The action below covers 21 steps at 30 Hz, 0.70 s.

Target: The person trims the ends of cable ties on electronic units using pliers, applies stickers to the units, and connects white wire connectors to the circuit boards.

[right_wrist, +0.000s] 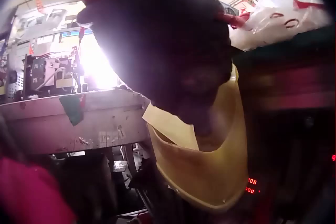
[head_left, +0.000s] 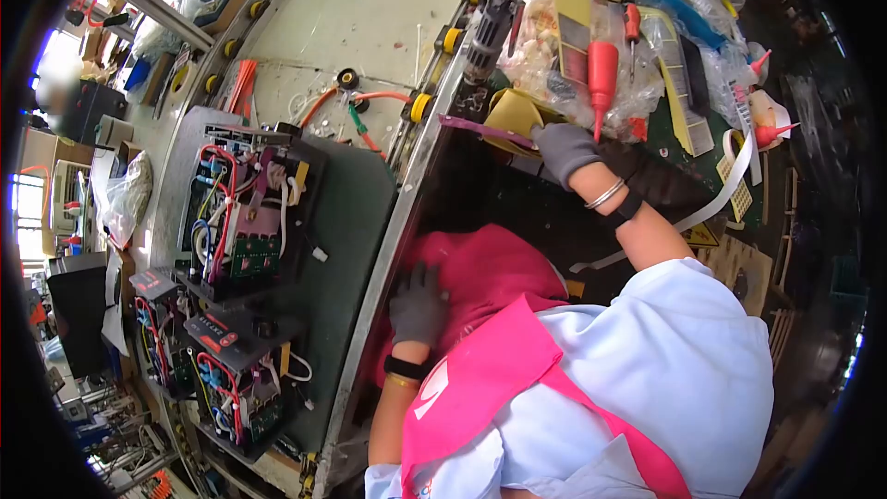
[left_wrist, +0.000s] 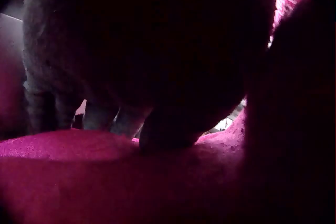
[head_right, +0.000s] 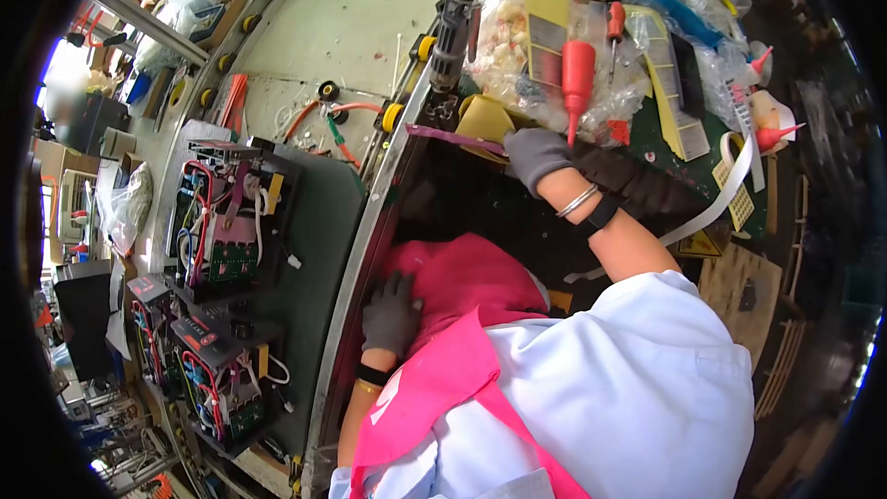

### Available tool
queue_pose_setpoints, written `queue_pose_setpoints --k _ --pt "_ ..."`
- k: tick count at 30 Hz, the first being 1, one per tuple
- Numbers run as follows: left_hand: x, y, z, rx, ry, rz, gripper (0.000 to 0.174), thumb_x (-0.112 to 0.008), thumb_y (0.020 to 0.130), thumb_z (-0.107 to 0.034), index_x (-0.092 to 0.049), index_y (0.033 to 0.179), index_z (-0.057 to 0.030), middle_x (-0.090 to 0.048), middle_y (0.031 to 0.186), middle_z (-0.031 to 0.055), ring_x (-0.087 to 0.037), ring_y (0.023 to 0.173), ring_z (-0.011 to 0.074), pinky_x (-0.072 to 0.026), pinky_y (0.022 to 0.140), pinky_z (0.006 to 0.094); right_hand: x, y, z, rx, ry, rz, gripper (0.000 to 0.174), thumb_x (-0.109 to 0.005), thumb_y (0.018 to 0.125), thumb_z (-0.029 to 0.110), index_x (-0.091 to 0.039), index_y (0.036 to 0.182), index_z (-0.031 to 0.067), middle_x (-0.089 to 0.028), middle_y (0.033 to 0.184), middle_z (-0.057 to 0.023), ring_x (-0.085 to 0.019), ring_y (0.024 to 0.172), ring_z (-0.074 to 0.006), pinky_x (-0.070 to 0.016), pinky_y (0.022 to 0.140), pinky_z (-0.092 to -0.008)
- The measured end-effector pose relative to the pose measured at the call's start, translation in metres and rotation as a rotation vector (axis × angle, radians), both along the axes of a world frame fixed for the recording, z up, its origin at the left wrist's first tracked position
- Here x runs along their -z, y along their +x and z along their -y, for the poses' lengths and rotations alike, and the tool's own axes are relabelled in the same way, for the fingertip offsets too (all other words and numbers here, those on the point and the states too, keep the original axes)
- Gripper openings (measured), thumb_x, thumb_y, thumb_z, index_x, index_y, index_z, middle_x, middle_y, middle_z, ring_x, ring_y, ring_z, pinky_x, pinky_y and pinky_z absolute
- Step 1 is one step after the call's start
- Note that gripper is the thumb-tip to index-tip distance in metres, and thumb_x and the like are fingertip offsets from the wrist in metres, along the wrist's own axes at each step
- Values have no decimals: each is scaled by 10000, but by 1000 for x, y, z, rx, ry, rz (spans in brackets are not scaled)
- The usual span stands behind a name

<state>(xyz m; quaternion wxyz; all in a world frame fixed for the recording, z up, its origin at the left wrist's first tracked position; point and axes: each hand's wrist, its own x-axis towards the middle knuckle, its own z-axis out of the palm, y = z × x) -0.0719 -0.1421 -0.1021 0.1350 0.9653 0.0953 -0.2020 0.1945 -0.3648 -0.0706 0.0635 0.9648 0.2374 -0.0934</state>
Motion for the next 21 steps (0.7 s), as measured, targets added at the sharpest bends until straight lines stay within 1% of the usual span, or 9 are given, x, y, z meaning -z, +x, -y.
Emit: queue_pose_setpoints --k 3,4,7,10,13,14,17,18,21 --pt "6 -6 -2 19 3 52 548 -625 852 -317 -469 1355 -166 -446 1432 106 -497 1239 385 -495 913 501 3 6 -4 -62 -165 -185 239 -515 886 137 -669 1060 79 -691 934 -192 -686 880 -363 -544 718 -456" --pt "8 -7 -3 24 6 71 547 -623 853 -317 -469 1356 -166 -446 1432 108 -497 1239 384 -493 916 500 -2 3 -4 -56 -205 -235 222 -514 886 141 -685 1012 76 -684 965 -206 -680 905 -373 -541 742 -454" --pt "6 -7 -4 -1 -27 61 551 -617 860 -317 -461 1364 -160 -448 1428 112 -505 1229 377 -491 920 498 13 12 2 -81 -164 -219 245 -521 891 167 -660 1081 96 -682 958 -209 -678 888 -381 -538 748 -465" --pt "11 -10 -4 14 9 70 554 -613 865 -322 -453 1368 -154 -445 1428 115 -516 1214 369 -493 915 496 -14 4 -5 -25 -40 -165 274 -523 903 199 -622 1145 117 -682 936 -207 -678 859 -384 -536 740 -482" --pt "8 -8 -4 22 0 36 564 -611 869 -330 -440 1375 -147 -434 1437 118 -520 1203 366 -494 908 497 -38 -5 -17 15 -15 -131 267 -500 917 235 -638 1108 107 -694 958 -177 -688 891 -348 -547 733 -476" --pt "8 -7 -5 21 -13 29 571 -617 864 -335 -437 1372 -145 -430 1437 120 -528 1189 363 -497 895 497 -47 -10 -22 22 -21 -64 275 -501 910 224 -671 1078 88 -697 967 -177 -691 888 -348 -551 728 -460" --pt "9 -7 -6 28 -23 36 579 -624 857 -335 -434 1370 -143 -431 1434 119 -537 1170 361 -502 880 493 -25 0 -25 93 -160 -84 266 -530 889 212 -713 1025 75 -711 957 -161 -699 872 -345 -553 719 -446" --pt "13 -9 -7 42 -9 88 575 -628 852 -335 -438 1360 -140 -437 1427 117 -541 1161 361 -507 863 499 -14 6 -24 30 -158 -112 247 -564 862 190 -742 983 69 -720 956 -155 -705 872 -334 -552 714 -447" --pt "16 -11 -6 33 6 70 577 -625 857 -348 -435 1360 -135 -442 1421 115 -534 1172 363 -508 852 509 5 16 -25 -35 -251 -173 238 -584 846 178 -746 989 78 -723 953 -154 -707 878 -327 -550 710 -450"
